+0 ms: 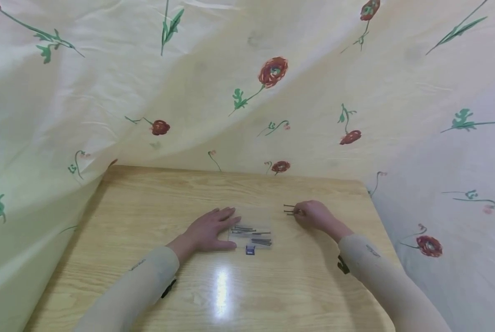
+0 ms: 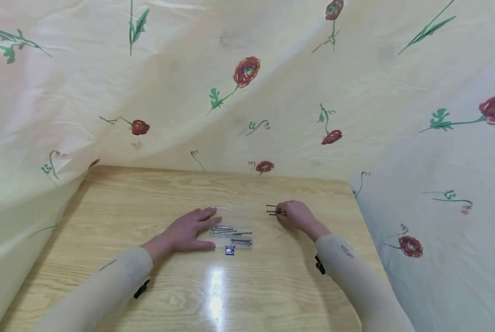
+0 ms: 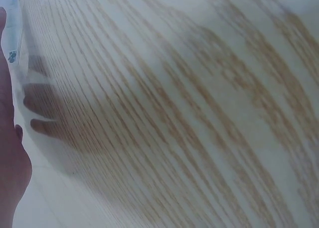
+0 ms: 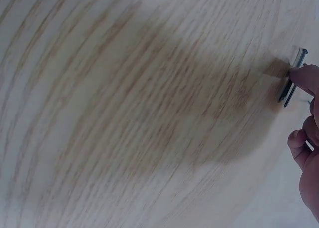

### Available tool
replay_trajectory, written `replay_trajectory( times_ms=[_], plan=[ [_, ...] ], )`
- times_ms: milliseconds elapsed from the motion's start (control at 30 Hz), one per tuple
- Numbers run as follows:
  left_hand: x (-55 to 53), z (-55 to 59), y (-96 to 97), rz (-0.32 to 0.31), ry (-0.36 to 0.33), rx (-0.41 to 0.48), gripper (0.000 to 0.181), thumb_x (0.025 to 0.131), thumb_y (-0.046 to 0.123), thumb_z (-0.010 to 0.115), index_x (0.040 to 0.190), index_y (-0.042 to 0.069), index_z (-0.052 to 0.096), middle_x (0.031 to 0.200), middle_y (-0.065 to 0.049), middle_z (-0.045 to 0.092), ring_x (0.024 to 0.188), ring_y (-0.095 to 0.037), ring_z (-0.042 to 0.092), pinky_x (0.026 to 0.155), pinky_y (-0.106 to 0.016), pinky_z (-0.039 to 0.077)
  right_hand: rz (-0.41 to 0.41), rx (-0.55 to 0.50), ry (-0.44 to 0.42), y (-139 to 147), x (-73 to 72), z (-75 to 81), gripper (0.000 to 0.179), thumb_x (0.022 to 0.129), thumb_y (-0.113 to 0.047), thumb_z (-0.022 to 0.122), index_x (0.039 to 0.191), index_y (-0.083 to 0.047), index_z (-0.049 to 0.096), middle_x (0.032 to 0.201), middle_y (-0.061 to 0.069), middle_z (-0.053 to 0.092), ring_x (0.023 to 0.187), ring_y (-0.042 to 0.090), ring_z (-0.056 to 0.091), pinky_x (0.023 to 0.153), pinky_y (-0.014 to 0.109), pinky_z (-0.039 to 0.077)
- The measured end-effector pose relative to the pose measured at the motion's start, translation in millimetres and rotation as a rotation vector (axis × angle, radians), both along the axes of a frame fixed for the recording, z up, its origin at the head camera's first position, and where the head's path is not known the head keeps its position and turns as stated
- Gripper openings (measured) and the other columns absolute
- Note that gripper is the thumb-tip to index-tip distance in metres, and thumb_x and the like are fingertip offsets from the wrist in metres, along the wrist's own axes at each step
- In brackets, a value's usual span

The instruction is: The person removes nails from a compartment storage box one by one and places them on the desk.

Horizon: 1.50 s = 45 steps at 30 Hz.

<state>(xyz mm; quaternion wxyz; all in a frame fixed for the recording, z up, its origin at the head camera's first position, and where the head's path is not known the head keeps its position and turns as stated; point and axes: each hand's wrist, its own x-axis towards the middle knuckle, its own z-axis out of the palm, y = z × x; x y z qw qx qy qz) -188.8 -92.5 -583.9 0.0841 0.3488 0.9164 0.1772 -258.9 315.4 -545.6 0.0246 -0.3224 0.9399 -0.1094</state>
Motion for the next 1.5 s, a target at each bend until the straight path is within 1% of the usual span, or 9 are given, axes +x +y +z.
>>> replay_trajectory(
  times_ms=[200, 367, 500, 633, 733, 933, 1167, 1400, 1500],
  plan=[
    [-0.8, -0.5, -1.2, -0.003, 0.001, -0.005, 0.09, 0.095, 0.081, 0.053, 0.169, 0.031, 0.036, 0.178, -0.003, 0.022, 0.164, -0.023, 0.022, 0.135, -0.045, 0.017, -0.015, -0.016, -0.041, -2.9, -2.1, 0.9, 0.007, 0.092, -0.003, 0.077, 0.097, -0.005, 0.08, 0.084, 0.004, 0.076, 0.063, 0.01, 0.053, 0.061, 0.037, 0.054],
    [-1.8, -1.8, -1.9, -0.011, 0.009, 0.007, 0.09, 0.096, 0.081, 0.053, 0.169, 0.03, 0.036, 0.178, -0.003, 0.023, 0.164, -0.024, 0.022, 0.135, -0.045, 0.017, -0.052, -0.037, -0.067, -4.4, -2.8, -1.7, 0.007, 0.094, -0.006, 0.079, 0.1, -0.005, 0.081, 0.084, 0.004, 0.076, 0.062, 0.008, 0.051, 0.059, 0.032, 0.049],
    [-2.8, -3.3, -2.3, -0.014, 0.013, 0.016, 0.09, 0.096, 0.081, 0.052, 0.169, 0.03, 0.036, 0.178, -0.003, 0.023, 0.164, -0.023, 0.022, 0.135, -0.045, 0.016, -0.055, -0.044, -0.043, -4.3, -4.3, -5.2, 0.007, 0.093, -0.006, 0.079, 0.1, -0.005, 0.082, 0.087, 0.005, 0.078, 0.065, 0.01, 0.057, 0.061, 0.035, 0.053],
    [-3.2, -4.5, -2.3, -0.016, 0.016, 0.026, 0.09, 0.096, 0.081, 0.052, 0.169, 0.03, 0.035, 0.178, -0.003, 0.022, 0.164, -0.023, 0.021, 0.135, -0.045, 0.016, -0.046, -0.061, -0.014, -5.2, -4.9, -7.4, 0.006, 0.093, -0.004, 0.08, 0.098, -0.005, 0.081, 0.092, 0.008, 0.08, 0.072, 0.017, 0.069, 0.069, 0.042, 0.061],
    [-3.7, -4.9, -2.2, -0.02, 0.017, 0.029, 0.09, 0.096, 0.081, 0.052, 0.169, 0.03, 0.035, 0.178, -0.003, 0.022, 0.164, -0.023, 0.02, 0.135, -0.046, 0.016, -0.041, -0.071, -0.008, -6.6, -5.0, -7.0, 0.005, 0.093, -0.004, 0.079, 0.098, -0.004, 0.081, 0.093, 0.009, 0.081, 0.076, 0.022, 0.073, 0.072, 0.046, 0.063],
    [-4.2, -5.7, -2.9, -0.028, 0.033, 0.033, 0.09, 0.096, 0.08, 0.052, 0.169, 0.029, 0.036, 0.177, -0.004, 0.024, 0.164, -0.024, 0.022, 0.135, -0.047, 0.017, -0.045, -0.062, -0.001, -7.4, -5.0, -5.6, 0.007, 0.092, -0.004, 0.081, 0.099, -0.003, 0.081, 0.095, 0.01, 0.081, 0.08, 0.025, 0.075, 0.075, 0.048, 0.064],
    [-3.9, -6.3, -4.0, -0.028, 0.03, 0.029, 0.09, 0.096, 0.081, 0.052, 0.169, 0.029, 0.036, 0.178, -0.004, 0.024, 0.164, -0.024, 0.022, 0.134, -0.047, 0.018, -0.032, -0.066, -0.003, -7.9, -5.3, -5.9, 0.007, 0.091, -0.004, 0.081, 0.098, -0.005, 0.082, 0.096, 0.01, 0.081, 0.083, 0.027, 0.076, 0.078, 0.05, 0.064],
    [-2.7, -2.3, -4.8, -0.025, 0.006, 0.055, 0.089, 0.096, 0.077, 0.056, 0.168, 0.027, 0.039, 0.177, -0.006, 0.025, 0.164, -0.026, 0.023, 0.134, -0.049, 0.017, -0.037, -0.055, -0.007, -7.4, -4.1, -5.1, 0.006, 0.092, -0.006, 0.081, 0.098, -0.004, 0.081, 0.096, 0.009, 0.081, 0.082, 0.025, 0.075, 0.077, 0.048, 0.063],
    [-2.1, -1.5, -5.3, -0.027, 0.001, 0.06, 0.089, 0.096, 0.077, 0.056, 0.168, 0.027, 0.039, 0.177, -0.007, 0.025, 0.164, -0.026, 0.023, 0.134, -0.049, 0.017, -0.039, -0.049, -0.012, -7.3, -2.6, -5.3, 0.007, 0.093, -0.005, 0.08, 0.099, -0.005, 0.082, 0.097, 0.011, 0.081, 0.084, 0.027, 0.076, 0.079, 0.049, 0.064]
  ],
)
